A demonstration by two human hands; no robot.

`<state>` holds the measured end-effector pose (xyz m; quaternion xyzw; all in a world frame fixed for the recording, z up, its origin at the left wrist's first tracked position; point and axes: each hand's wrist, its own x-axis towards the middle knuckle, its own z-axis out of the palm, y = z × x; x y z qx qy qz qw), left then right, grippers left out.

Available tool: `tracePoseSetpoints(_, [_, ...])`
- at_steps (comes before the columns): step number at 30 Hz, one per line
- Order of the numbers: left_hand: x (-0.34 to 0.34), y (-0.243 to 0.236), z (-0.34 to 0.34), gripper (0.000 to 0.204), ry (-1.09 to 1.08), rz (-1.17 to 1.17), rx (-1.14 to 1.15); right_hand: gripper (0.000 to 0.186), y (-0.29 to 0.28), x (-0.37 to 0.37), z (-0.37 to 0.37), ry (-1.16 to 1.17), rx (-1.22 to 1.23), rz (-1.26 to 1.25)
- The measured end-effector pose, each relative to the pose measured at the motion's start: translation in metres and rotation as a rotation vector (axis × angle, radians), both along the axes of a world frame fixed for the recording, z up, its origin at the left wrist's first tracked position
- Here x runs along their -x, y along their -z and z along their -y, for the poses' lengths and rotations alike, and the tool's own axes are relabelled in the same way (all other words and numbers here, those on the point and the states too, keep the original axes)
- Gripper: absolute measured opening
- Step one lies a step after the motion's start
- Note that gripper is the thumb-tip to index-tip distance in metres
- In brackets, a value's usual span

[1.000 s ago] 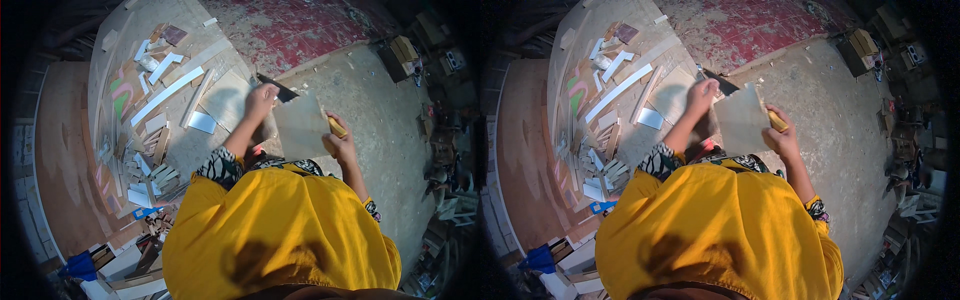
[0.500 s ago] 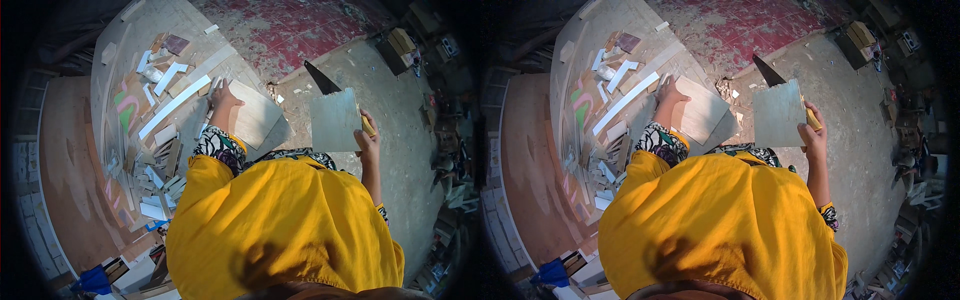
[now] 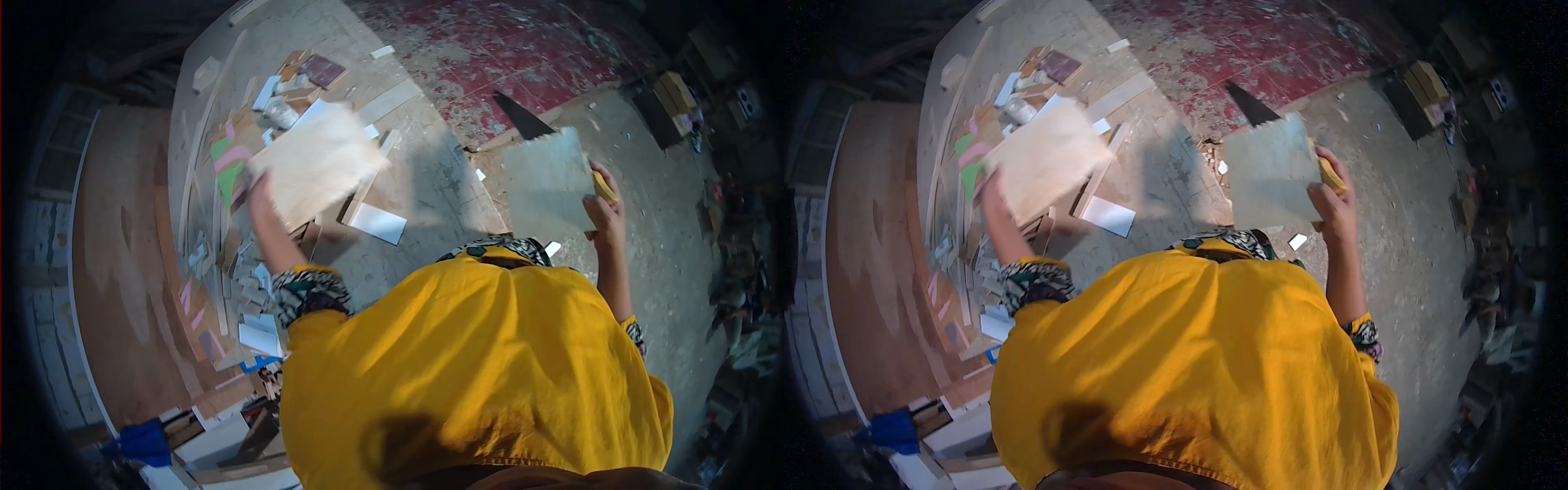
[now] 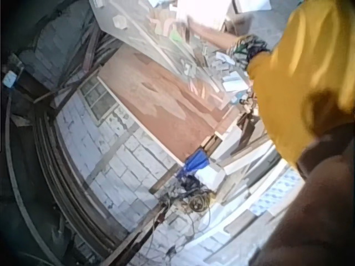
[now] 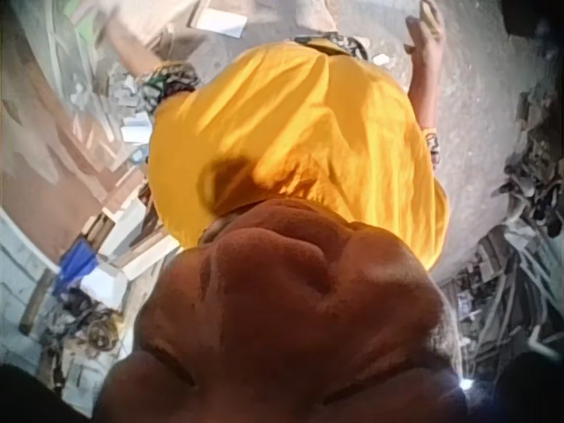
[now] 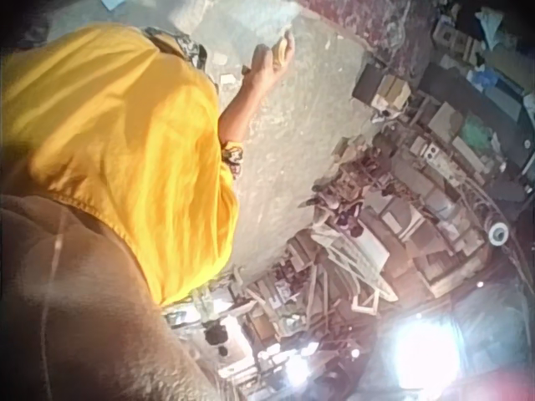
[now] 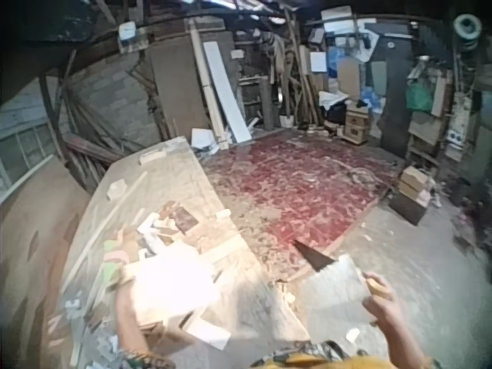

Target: Sawing a piece of plywood using a hand saw on a workshop floor.

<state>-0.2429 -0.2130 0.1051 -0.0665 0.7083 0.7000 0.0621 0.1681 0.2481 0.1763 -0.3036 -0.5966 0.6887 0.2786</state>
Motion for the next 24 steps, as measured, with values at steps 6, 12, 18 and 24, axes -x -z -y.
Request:
tracePoseSetpoints(6, [-0.033, -0.018, 0.005, 0.068, -0.822, -0.141, 0.637, 0.052, -0.008, 0.025, 0.002, -0.101, -0.009, -0.052])
tracePoseSetpoints(12, [-0.142, -0.042, -0.176, 0.076, 0.500, -0.875, 0.403, 0.050, -0.011, 0.043, 0.008, -0.304, 0.023, -0.207])
tracePoseSetpoints(18, [-0.242, -0.094, -0.268, 0.106, 0.822, -1.185, 0.616, 0.051, -0.022, 0.045, 0.022, -0.225, -0.096, -0.320])
tracePoseSetpoints(24, [-0.262, -0.075, -0.303, 0.063, 0.694, -1.455, 0.450, 0.044, -0.036, 0.037, 0.029, -0.138, -0.186, -0.383])
